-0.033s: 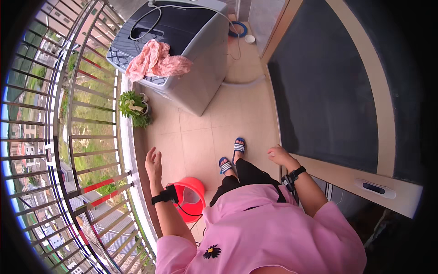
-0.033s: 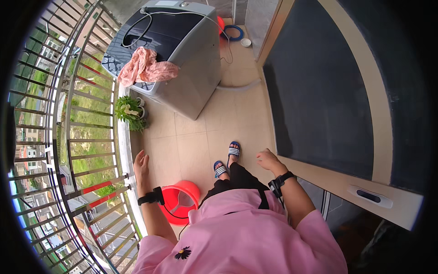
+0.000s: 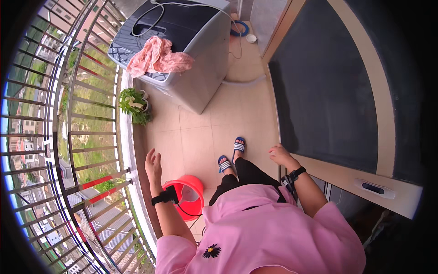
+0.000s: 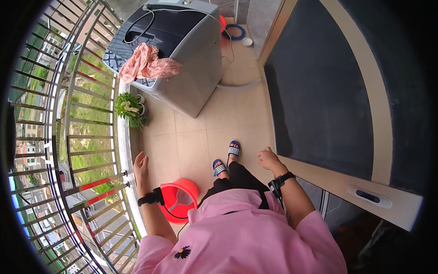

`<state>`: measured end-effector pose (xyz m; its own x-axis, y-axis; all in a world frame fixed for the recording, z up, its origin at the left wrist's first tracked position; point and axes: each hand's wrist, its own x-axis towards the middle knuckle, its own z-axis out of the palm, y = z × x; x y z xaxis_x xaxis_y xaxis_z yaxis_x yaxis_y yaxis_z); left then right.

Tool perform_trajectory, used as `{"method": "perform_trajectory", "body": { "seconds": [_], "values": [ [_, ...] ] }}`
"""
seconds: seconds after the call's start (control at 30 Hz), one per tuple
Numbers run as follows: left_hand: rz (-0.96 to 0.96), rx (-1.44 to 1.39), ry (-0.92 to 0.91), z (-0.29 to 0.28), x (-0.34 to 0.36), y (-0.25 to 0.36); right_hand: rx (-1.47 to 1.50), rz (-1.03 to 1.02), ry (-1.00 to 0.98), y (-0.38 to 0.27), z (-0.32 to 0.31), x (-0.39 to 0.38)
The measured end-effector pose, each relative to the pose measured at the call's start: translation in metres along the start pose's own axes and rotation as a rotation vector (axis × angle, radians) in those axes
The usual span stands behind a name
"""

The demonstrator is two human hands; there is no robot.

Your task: Repair or inspect the top control panel of a washing machine using a screwdriver and a cloth.

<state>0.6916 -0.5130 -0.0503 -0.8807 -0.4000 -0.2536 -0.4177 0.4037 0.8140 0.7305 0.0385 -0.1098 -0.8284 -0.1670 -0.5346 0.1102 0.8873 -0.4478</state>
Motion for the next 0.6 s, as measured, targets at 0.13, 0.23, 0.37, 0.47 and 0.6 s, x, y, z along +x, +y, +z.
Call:
{"method": "perform_trajectory", "body": {
  "seconds": [0.13, 0.23, 0.37, 0.47, 0.6],
  "values": [
    [-0.103, -0.016, 0.085, -0.027, -0.052, -0.043, -0.028, 0.04, 0.028, -0.012, -0.009, -0.019],
    [-0.116, -0.047, 0.166, -0.037, -0.087, -0.044, 0.166, 0.119, -0.141, 0.016, 0.016, -0.017],
    [-0.113, -0.061, 0.28, -0.038, -0.141, -0.045, -0.016, 0.056, -0.301, 0.026, 0.027, -0.02],
    [-0.143, -0.066, 0.345, -0.021, -0.199, -0.06, -0.008, -0.031, -0.32, 0.039, 0.045, -0.02],
    [-0.224, -0.066, 0.334, 0.019, -0.285, -0.051, 0.163, 0.022, -0.377, 0.054, 0.057, -0.037]
  ]
}}
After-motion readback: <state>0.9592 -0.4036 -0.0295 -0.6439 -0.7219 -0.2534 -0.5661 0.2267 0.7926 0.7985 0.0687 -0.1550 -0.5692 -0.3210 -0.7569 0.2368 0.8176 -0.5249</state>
